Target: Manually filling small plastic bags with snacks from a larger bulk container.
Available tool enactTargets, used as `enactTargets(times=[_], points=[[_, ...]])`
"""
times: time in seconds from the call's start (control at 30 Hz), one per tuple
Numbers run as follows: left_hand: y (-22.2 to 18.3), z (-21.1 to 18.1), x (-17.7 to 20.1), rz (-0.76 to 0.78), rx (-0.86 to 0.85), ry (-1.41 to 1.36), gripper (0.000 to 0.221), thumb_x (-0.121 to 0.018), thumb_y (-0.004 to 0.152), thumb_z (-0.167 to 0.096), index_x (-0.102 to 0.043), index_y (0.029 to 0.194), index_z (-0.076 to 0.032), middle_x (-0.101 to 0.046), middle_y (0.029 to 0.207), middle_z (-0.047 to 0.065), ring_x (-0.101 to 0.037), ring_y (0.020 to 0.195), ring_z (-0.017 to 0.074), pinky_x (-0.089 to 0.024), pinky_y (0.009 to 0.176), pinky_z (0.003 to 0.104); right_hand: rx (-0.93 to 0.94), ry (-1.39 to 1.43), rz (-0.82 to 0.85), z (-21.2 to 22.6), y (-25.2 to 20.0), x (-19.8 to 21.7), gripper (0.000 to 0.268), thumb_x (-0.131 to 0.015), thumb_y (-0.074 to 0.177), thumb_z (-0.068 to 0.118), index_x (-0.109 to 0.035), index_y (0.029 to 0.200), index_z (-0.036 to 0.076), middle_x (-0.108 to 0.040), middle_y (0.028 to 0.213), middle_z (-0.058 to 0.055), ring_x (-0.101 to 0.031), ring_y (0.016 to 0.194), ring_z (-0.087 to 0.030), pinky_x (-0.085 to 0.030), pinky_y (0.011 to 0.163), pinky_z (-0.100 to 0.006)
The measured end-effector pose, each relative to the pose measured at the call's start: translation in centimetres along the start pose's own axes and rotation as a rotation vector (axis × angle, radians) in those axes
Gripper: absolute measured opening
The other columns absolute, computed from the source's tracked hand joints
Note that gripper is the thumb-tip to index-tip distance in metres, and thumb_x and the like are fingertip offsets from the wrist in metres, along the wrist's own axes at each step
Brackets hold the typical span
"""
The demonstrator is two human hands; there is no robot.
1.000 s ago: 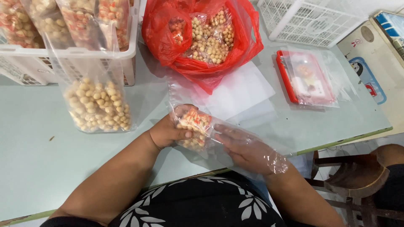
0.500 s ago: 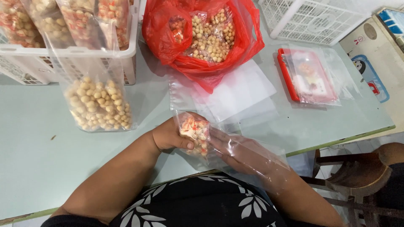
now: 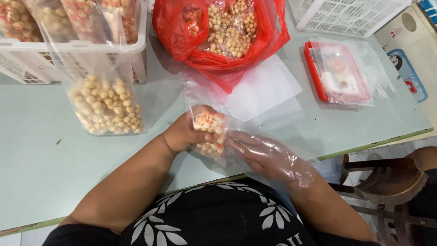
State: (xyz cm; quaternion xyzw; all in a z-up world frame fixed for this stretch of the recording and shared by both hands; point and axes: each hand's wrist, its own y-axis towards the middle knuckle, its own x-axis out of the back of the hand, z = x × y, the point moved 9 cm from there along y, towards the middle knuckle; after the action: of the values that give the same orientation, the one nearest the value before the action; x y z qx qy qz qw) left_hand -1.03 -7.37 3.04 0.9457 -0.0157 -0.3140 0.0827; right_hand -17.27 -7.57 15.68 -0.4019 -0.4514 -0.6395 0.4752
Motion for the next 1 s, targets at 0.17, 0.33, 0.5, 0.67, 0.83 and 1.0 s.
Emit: enactTargets(times=[0.17,0.33,0.5,0.67,0.83,1.0], points=[[-0.4,-0.2,0.3,-0.015,-0.040,-0.029,0.086,-0.097,0.059,-0.003,-0.053,0.133,-0.001,-0.074,0.104,0.019,-0.075,0.090,0.0272,-0.064,0.078,0.039,0.101,0.031,-0.153,0.6,-0.7,0.6,0.044,-0.063,0.098,0.024,-0.060,0.142,0.021,-0.068,0.138,-0.007,-0.070,0.114,-0.033,-0.061,0.087,-0.050],[-0.5,1.0,0.3,0.006,0.002,-0.007,0.089,-0.099,0.055,-0.004,-0.053,0.132,-0.001,-0.074,0.104,0.019,-0.075,0.091,0.0269,-0.064,0.080,0.039,-0.080,0.241,0.113,-0.5,-0.2,-1.4,0.055,-0.062,0.095,0.016,-0.051,0.149,0.021,-0.062,0.143,-0.014,-0.066,0.116,-0.044,-0.052,0.093,-0.068],[-1.0,0.1,-1.2,0.017,0.050,0.045,0.089,-0.099,0.053,-0.004,-0.056,0.131,-0.002,-0.075,0.106,0.017,-0.074,0.094,0.0239,-0.063,0.083,0.038,-0.517,0.222,0.618,-4.3,-2.7,-7.2,0.059,-0.050,0.101,0.040,-0.034,0.157,0.047,-0.038,0.165,0.003,-0.048,0.142,-0.037,-0.024,0.107,-0.081],[-0.4,0.4,-0.4,-0.006,0.044,0.101,0.086,-0.099,0.057,-0.011,-0.057,0.132,-0.002,-0.074,0.108,0.015,-0.073,0.096,0.0233,-0.063,0.085,0.038,-0.372,0.084,0.469,-5.0,-2.5,-6.3,0.066,-0.054,0.098,0.031,-0.028,0.158,0.045,-0.042,0.161,0.006,-0.063,0.122,-0.041,-0.051,0.098,-0.069],[-0.9,1.2,-2.4,0.127,0.146,0.001,0.097,-0.101,0.054,-0.009,-0.053,0.139,-0.002,-0.072,0.118,0.017,-0.071,0.102,0.0241,-0.063,0.088,0.042,-0.149,0.283,0.077,-3.6,-0.7,-0.7,0.023,-0.055,0.100,0.033,-0.064,0.122,0.028,-0.068,0.103,-0.002,-0.072,0.084,-0.029,-0.061,0.066,-0.042],[-1.9,0.1,-5.7,0.229,0.209,-0.030,0.083,-0.093,0.062,0.006,-0.057,0.136,0.000,-0.073,0.117,0.021,-0.072,0.103,0.0263,-0.063,0.085,0.045,-0.133,0.379,0.121,-3.9,-1.1,-1.0,0.019,-0.065,0.097,0.041,-0.073,0.099,0.023,-0.072,0.086,-0.004,-0.070,0.080,-0.034,-0.057,0.064,-0.046]])
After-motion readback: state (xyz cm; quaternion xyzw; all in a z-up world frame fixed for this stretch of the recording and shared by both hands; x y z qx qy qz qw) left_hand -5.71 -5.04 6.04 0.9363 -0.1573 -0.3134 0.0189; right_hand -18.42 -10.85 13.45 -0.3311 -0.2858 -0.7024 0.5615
